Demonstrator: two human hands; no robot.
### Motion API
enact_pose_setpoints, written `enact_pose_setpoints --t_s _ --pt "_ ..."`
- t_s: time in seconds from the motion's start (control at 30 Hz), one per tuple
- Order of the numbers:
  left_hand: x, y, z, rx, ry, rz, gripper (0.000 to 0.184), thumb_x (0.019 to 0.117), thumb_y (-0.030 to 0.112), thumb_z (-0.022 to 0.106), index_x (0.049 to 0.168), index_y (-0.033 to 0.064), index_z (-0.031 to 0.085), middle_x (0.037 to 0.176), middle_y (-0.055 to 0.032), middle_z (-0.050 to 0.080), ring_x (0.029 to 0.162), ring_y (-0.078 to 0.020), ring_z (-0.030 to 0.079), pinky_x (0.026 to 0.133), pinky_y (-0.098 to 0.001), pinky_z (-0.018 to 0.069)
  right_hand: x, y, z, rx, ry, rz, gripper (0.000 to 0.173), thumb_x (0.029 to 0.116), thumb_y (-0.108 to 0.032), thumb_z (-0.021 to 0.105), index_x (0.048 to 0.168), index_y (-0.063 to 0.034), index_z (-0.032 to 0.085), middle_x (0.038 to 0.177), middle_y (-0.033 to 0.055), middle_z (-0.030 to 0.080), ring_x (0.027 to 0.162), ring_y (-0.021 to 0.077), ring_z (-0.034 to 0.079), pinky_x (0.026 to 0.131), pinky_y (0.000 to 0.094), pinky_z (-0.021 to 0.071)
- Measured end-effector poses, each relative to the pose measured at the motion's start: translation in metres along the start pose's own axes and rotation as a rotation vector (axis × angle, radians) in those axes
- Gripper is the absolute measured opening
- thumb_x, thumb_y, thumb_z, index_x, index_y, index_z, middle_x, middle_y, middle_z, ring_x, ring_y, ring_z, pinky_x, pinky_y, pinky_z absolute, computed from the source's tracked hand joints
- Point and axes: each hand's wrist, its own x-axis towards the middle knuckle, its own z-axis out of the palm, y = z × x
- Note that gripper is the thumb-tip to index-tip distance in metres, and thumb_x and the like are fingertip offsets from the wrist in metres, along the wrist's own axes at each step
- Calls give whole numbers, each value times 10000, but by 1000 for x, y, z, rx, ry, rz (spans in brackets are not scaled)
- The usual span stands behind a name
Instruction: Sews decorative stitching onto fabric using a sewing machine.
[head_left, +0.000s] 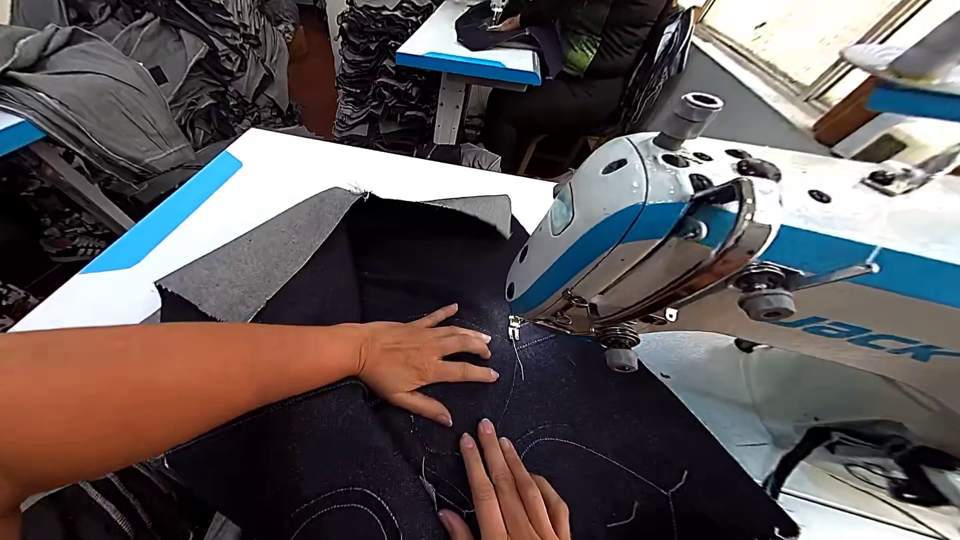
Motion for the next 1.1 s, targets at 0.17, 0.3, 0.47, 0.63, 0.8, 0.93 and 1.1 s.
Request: enact_pose_setpoints --t_s 0.17,0.3,0.47,0.63,0.8,0.93,1.1 --pt "11 -26 -10 -5 -49 53 714 956 560 579 1531 148 485 1574 -180 438 1518 -385 316 1225 -679 115 18 -2 4 -34 1 45 689 1042 -589 355 1434 -76 593 1474 128 587 1326 261 569 1033 395 396" --pt "15 -35 -11 -2 -40 86 726 958 574 563 1539 148 475 1568 -181 445 1514 -393 320 1221 -685 113 23 0 3 -36 -17 57 688 1044 -583 352 1435 -72 594 1483 124 579 1322 267 573 1018 400 405" --pt "13 -31 -8 4 -26 92 727 964 583 545 1538 142 474 1570 -172 448 1520 -380 313 1226 -677 107 20 -1 0 -45 -48 61 683 1041 -581 361 1427 -71 599 1482 129 579 1308 268 573 1009 400 388" --pt "13 -38 -8 13 -9 135 727 967 597 512 1533 142 482 1564 -172 457 1515 -382 324 1219 -687 126 24 -7 1 -93 -39 56 691 1043 -576 346 1419 -56 603 1473 127 587 1303 266 576 1004 408 385" --pt "12 -40 -8 19 -9 145 726 963 608 511 1531 156 487 1560 -172 460 1510 -391 329 1215 -691 134 25 -11 3 -110 -28 65 701 1043 -578 337 1413 -48 608 1472 126 588 1307 265 576 1010 406 385" --pt "12 -39 -9 13 -29 142 731 962 604 516 1535 150 482 1568 -170 450 1517 -397 311 1217 -691 120 25 -10 3 -103 -25 57 696 1045 -574 338 1410 -48 610 1465 128 594 1305 261 577 1004 410 383" --pt "11 -42 -7 -2 1 147 724 959 609 504 1518 150 503 1551 -164 474 1505 -394 336 1214 -695 128 26 -9 4 -102 -15 46 696 1045 -576 335 1408 -50 611 1462 136 596 1293 264 579 998 414 373"
